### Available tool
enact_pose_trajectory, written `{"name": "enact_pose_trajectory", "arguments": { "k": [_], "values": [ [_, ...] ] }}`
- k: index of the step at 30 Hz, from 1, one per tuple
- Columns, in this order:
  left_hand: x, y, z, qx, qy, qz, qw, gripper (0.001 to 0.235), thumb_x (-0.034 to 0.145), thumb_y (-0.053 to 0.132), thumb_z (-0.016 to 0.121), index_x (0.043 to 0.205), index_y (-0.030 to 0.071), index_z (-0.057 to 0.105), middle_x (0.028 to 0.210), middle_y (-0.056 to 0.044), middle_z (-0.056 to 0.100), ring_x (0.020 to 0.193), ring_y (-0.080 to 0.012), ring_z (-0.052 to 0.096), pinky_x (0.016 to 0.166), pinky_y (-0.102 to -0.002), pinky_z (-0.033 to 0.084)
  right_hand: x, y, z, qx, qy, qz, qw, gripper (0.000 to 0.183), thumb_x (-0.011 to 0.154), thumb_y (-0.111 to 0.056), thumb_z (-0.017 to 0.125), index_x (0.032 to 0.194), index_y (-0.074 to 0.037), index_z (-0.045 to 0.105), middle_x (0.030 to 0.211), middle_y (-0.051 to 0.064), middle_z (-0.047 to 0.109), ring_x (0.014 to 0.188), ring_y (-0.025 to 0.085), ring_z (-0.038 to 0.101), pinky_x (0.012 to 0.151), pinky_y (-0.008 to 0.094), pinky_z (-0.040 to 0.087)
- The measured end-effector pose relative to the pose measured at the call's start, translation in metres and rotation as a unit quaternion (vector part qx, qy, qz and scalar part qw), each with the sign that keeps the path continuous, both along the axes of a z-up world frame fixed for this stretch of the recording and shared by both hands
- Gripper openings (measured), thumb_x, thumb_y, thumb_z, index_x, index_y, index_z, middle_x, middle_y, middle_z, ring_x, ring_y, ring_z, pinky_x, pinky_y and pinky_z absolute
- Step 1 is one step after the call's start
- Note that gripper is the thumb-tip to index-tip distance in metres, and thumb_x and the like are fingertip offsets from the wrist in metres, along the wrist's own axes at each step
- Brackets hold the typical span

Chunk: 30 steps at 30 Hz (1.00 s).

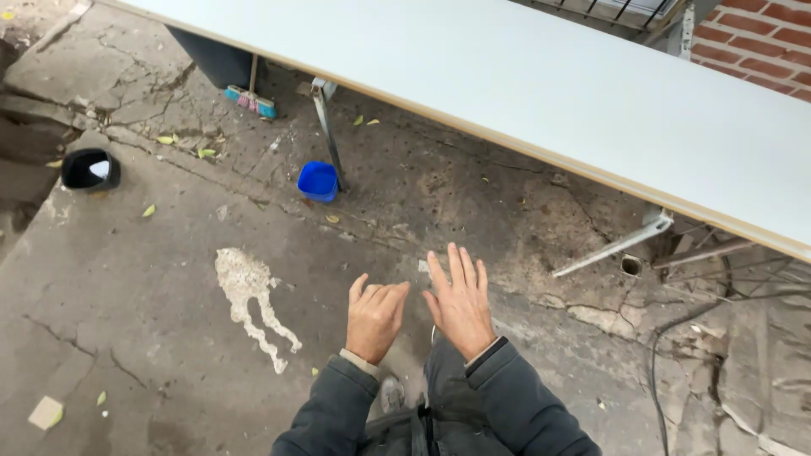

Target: The person positions a long white board on a workbench and places a wooden stick along its length. They then use a tape measure and a pencil to mark measurements on the board.

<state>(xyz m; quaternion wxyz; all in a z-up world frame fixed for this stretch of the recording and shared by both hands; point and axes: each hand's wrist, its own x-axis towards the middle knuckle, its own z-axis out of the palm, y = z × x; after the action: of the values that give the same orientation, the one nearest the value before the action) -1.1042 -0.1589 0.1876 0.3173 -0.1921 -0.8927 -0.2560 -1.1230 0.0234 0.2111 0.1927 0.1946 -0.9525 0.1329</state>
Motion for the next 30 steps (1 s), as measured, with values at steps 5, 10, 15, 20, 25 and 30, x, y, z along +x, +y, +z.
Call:
{"name": "enact_pose_trajectory", "arguments": {
  "k": [5,10,15,20,25,30],
  "values": [
    [-0.092,0.014,-0.002,0.007,0.0,0.011,1.0,0.019,0.089,0.008,0.072,0.108,0.011,0.072,0.095,-0.002,0.074,0.091,-0.0208,0.067,0.108,-0.052,0.042,-0.101,0.017,-0.009,-0.002,-0.005,0.005,1.0,0.075,0.086,-0.031,0.074,0.151,-0.01,0.043,0.156,0.026,0.037,0.144,0.043,0.035,0.115,0.06,0.028],
    [-0.19,0.034,0.022,0.001,0.006,0.039,0.999,0.021,0.087,0.007,0.072,0.108,0.011,0.073,0.094,-0.002,0.074,0.09,-0.0213,0.067,0.107,-0.052,0.043,-0.208,0.041,0.004,0.013,-0.014,0.033,0.999,0.077,0.086,-0.031,0.074,0.152,-0.011,0.042,0.155,0.026,0.037,0.143,0.044,0.034,0.114,0.06,0.027],
    [-0.262,0.056,0.05,0.01,0.019,0.047,0.999,0.022,0.088,0.009,0.073,0.11,0.011,0.072,0.096,-0.002,0.074,0.09,-0.0213,0.066,0.107,-0.052,0.044,-0.297,0.065,0.007,-0.003,-0.029,0.058,0.998,0.075,0.087,-0.03,0.074,0.152,-0.011,0.042,0.156,0.025,0.036,0.145,0.043,0.033,0.115,0.061,0.026],
    [-0.319,0.062,0.055,-0.009,-0.007,0.059,0.998,0.021,0.089,0.009,0.073,0.109,0.012,0.072,0.094,-0.002,0.074,0.091,-0.0217,0.067,0.108,-0.052,0.043,-0.372,0.084,-0.011,0.009,-0.062,0.031,0.998,0.073,0.091,-0.033,0.069,0.154,-0.011,0.039,0.158,0.022,0.034,0.146,0.04,0.032,0.117,0.059,0.026],
    [-0.374,0.06,0.027,-0.047,-0.012,0.051,0.998,0.022,0.094,0.015,0.071,0.116,0.011,0.071,0.095,-0.004,0.072,0.093,-0.0231,0.065,0.112,-0.055,0.041,-0.436,0.102,-0.065,0.06,-0.116,-0.005,0.991,0.07,0.099,-0.041,0.055,0.158,-0.012,0.03,0.162,0.018,0.026,0.15,0.037,0.022,0.121,0.057,0.019],
    [-0.428,0.05,0.014,-0.046,-0.04,0.035,0.998,0.018,0.097,0.018,0.07,0.115,0.014,0.071,0.097,-0.003,0.072,0.097,-0.023,0.065,0.112,-0.055,0.041,-0.474,0.106,-0.103,0.034,-0.133,-0.005,0.99,0.064,0.107,-0.049,0.037,0.159,-0.013,0.029,0.166,0.011,0.023,0.154,0.032,0.02,0.125,0.052,0.015]
  ]
}}
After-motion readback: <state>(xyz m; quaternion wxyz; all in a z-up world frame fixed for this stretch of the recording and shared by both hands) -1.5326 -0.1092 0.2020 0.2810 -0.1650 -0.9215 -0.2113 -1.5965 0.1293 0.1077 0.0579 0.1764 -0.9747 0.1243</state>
